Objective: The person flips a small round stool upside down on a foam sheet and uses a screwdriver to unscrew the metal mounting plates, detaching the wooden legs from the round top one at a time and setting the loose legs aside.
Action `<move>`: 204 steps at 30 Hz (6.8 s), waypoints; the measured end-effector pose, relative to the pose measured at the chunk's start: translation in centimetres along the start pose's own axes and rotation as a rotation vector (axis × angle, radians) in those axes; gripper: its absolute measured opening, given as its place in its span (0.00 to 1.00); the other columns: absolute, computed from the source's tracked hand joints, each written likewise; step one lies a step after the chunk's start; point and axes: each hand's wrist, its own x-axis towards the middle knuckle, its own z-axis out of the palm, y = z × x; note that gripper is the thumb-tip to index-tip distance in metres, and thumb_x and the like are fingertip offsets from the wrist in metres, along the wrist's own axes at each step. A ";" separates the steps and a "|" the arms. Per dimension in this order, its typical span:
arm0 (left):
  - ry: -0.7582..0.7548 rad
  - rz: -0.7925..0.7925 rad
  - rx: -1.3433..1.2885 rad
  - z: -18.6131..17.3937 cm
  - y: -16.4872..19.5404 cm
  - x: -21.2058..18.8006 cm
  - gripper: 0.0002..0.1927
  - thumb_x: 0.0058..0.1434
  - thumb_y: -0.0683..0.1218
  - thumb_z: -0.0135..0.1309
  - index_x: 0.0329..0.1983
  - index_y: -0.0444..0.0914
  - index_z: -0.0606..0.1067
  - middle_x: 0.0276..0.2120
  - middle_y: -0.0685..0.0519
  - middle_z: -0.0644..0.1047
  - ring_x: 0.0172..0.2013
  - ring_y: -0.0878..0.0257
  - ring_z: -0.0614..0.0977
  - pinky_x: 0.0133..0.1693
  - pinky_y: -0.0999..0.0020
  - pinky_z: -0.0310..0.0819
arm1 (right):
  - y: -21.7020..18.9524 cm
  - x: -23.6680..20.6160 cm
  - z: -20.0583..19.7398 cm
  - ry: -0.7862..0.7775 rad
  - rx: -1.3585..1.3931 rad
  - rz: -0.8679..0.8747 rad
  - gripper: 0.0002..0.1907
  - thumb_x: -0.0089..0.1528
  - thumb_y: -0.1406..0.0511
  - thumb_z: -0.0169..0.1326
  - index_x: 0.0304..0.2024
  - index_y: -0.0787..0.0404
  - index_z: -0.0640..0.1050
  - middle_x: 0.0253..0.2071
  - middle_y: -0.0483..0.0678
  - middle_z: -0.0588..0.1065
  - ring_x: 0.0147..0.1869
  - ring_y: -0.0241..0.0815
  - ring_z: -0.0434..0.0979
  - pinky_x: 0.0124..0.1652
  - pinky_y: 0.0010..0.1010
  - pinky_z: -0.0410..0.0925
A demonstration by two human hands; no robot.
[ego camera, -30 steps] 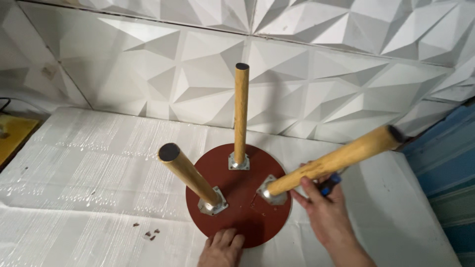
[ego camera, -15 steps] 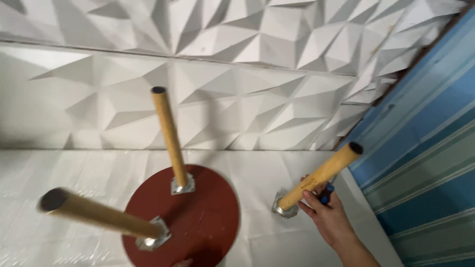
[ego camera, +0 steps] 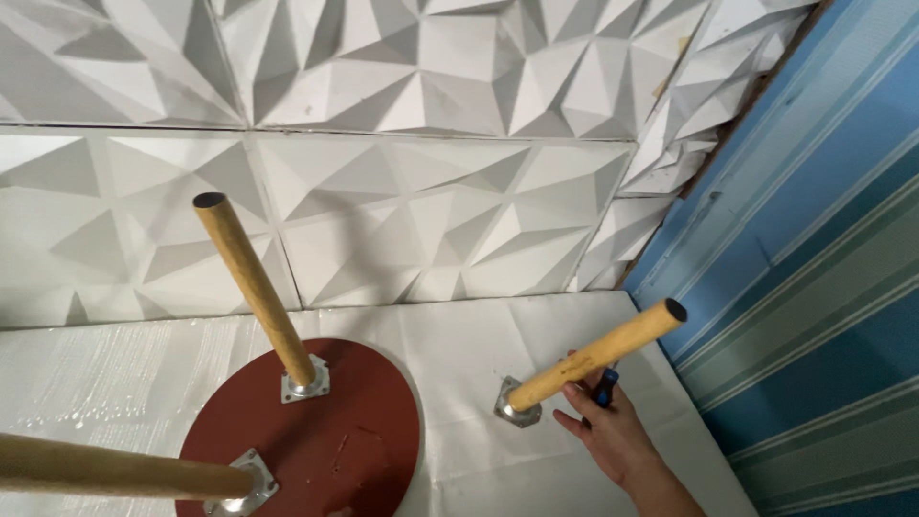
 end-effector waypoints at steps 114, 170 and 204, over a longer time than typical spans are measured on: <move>-0.695 -0.123 0.027 -15.5 -11.7 -4.0 0.45 0.65 0.61 0.56 0.79 0.56 0.46 0.79 0.63 0.41 0.76 0.58 0.45 0.70 0.38 0.46 | 6.9 -9.6 33.3 -0.643 -2.008 -1.122 0.15 0.55 0.72 0.55 0.45 0.61 0.77 0.54 0.56 0.71 0.59 0.60 0.70 0.44 0.41 0.76; -0.752 -0.167 0.044 -16.8 -11.1 -3.7 0.43 0.66 0.62 0.54 0.78 0.60 0.46 0.78 0.68 0.40 0.77 0.62 0.44 0.72 0.38 0.44 | 5.9 -9.6 32.5 -0.556 -1.957 -0.847 0.10 0.63 0.69 0.52 0.47 0.63 0.74 0.55 0.60 0.68 0.56 0.56 0.73 0.49 0.42 0.74; -0.786 -0.159 0.045 -17.4 -10.9 -3.5 0.42 0.68 0.62 0.53 0.79 0.59 0.46 0.79 0.67 0.39 0.77 0.61 0.44 0.72 0.37 0.44 | 4.0 -7.5 33.1 -0.375 -1.932 -0.161 0.22 0.68 0.51 0.49 0.43 0.62 0.82 0.41 0.58 0.81 0.48 0.55 0.82 0.50 0.45 0.73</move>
